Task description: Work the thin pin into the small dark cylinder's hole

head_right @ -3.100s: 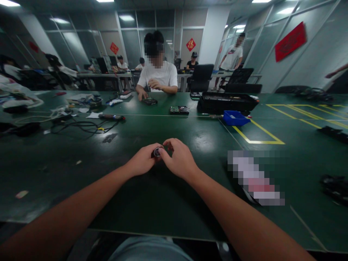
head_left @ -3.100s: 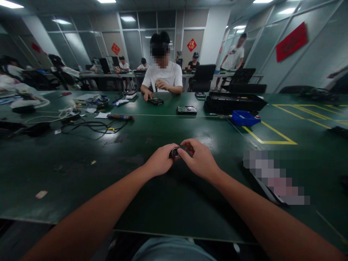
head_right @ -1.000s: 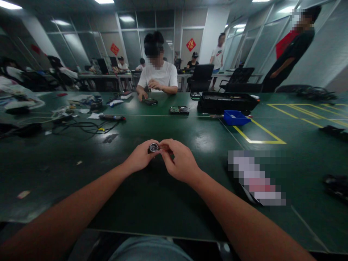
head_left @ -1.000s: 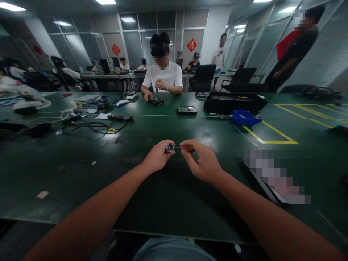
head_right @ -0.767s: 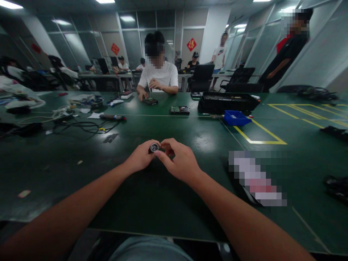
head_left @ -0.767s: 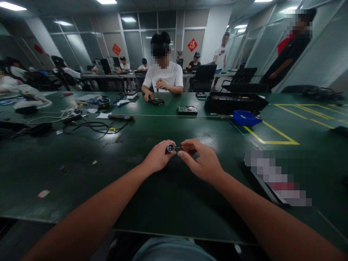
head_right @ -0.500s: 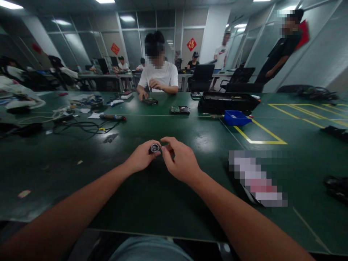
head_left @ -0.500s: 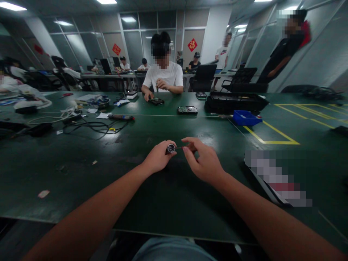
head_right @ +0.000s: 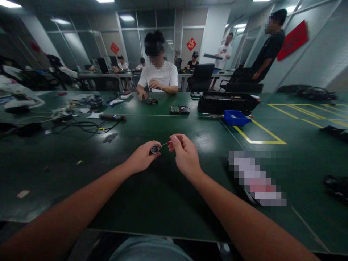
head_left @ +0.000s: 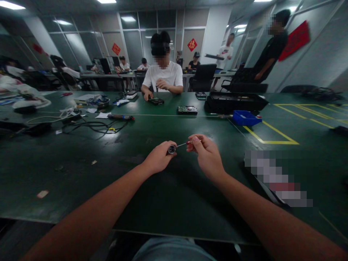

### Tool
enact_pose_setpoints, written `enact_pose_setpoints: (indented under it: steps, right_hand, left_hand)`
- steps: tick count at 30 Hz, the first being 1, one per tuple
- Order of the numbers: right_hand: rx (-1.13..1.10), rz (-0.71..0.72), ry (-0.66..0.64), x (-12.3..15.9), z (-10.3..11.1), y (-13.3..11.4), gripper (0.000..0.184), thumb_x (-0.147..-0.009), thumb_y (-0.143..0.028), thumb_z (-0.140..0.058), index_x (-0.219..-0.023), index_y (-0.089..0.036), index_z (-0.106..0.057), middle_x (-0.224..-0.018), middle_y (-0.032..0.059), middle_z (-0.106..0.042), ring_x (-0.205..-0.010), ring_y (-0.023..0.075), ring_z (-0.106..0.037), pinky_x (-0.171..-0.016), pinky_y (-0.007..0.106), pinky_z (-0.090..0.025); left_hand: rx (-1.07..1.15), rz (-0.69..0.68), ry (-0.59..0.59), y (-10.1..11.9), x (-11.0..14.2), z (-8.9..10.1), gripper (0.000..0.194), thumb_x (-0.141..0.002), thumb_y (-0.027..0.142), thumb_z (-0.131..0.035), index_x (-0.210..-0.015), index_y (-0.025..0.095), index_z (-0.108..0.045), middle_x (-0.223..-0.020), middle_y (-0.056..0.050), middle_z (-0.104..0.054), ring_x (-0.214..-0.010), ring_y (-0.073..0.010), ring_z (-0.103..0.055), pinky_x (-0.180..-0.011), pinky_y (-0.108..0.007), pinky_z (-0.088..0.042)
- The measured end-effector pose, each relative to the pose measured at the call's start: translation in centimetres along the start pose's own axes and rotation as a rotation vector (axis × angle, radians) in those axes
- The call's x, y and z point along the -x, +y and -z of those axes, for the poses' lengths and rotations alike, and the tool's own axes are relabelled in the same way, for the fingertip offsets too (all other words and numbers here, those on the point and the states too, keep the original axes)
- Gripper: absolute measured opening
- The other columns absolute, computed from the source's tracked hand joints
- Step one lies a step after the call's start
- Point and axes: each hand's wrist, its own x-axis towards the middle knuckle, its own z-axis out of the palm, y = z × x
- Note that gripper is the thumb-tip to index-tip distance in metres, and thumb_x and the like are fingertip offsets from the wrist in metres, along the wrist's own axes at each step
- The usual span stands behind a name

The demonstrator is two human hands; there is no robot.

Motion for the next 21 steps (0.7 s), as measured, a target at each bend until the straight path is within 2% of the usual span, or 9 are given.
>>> enact_pose_setpoints:
  steps: [2, 4, 6, 13, 21]
  right_hand:
    - [-0.114, -0.101, 0.054, -0.5, 0.1, 0.6, 0.026, -0.091, -0.045, -0.057, -0.091, -0.02, -0.063, -0.079, 0.0029, -0.064, -0.07, 0.0164, -0.062, -0.067, 0.034, -0.055]
    - [-0.201, -0.212, 0.051, -0.8, 0.3, 1.0, 0.028, -0.091, -0.047, -0.057, -0.088, -0.02, -0.061, -0.074, 0.002, -0.062, -0.065, 0.0161, -0.061, -0.063, 0.034, -0.055]
    - [-0.215, -0.233, 0.056, -0.9, 0.4, 1.0, 0.028, -0.09, -0.047, -0.056, -0.086, -0.02, -0.059, -0.073, 0.0017, -0.061, -0.063, 0.0158, -0.06, -0.061, 0.033, -0.055]
    - [0.107, 0.06, 0.088, 0.2, 0.0, -0.5, 0.022, -0.096, -0.042, -0.052, -0.096, -0.021, -0.059, -0.081, 0.0026, -0.064, -0.071, 0.0159, -0.061, -0.067, 0.032, -0.052]
    - [0.224, 0.147, -0.016, 0.7, 0.2, -0.9, 0.02, -0.098, -0.037, -0.051, -0.105, -0.021, -0.06, -0.089, 0.0047, -0.069, -0.082, 0.0182, -0.068, -0.076, 0.036, -0.054]
  left_hand:
    - [-0.006, -0.001, -0.002, 0.3, 0.0, 0.1, 0.017, -0.086, 0.02, -0.062, -0.103, 0.022, -0.061, -0.099, -0.003, -0.064, -0.091, -0.0196, -0.061, -0.083, -0.033, -0.047]
    - [-0.002, 0.002, -0.016, 0.5, 0.1, 0.2, 0.016, -0.086, 0.02, -0.062, -0.102, 0.023, -0.061, -0.099, -0.003, -0.064, -0.089, -0.0187, -0.061, -0.08, -0.031, -0.047]
    - [0.008, 0.006, -0.033, 0.6, 0.1, 0.2, 0.014, -0.086, 0.021, -0.061, -0.1, 0.023, -0.061, -0.097, -0.002, -0.064, -0.085, -0.0178, -0.062, -0.076, -0.029, -0.047]
    - [0.059, 0.021, -0.028, 0.5, 0.2, 0.1, 0.015, -0.087, 0.025, -0.061, -0.102, 0.024, -0.059, -0.091, 0.0, -0.066, -0.078, -0.0165, -0.063, -0.07, -0.027, -0.045]
    - [0.095, 0.071, 0.003, 0.3, 0.2, 0.1, 0.018, -0.088, 0.025, -0.06, -0.105, 0.024, -0.057, -0.089, 0.0, -0.066, -0.075, -0.016, -0.062, -0.068, -0.027, -0.045]
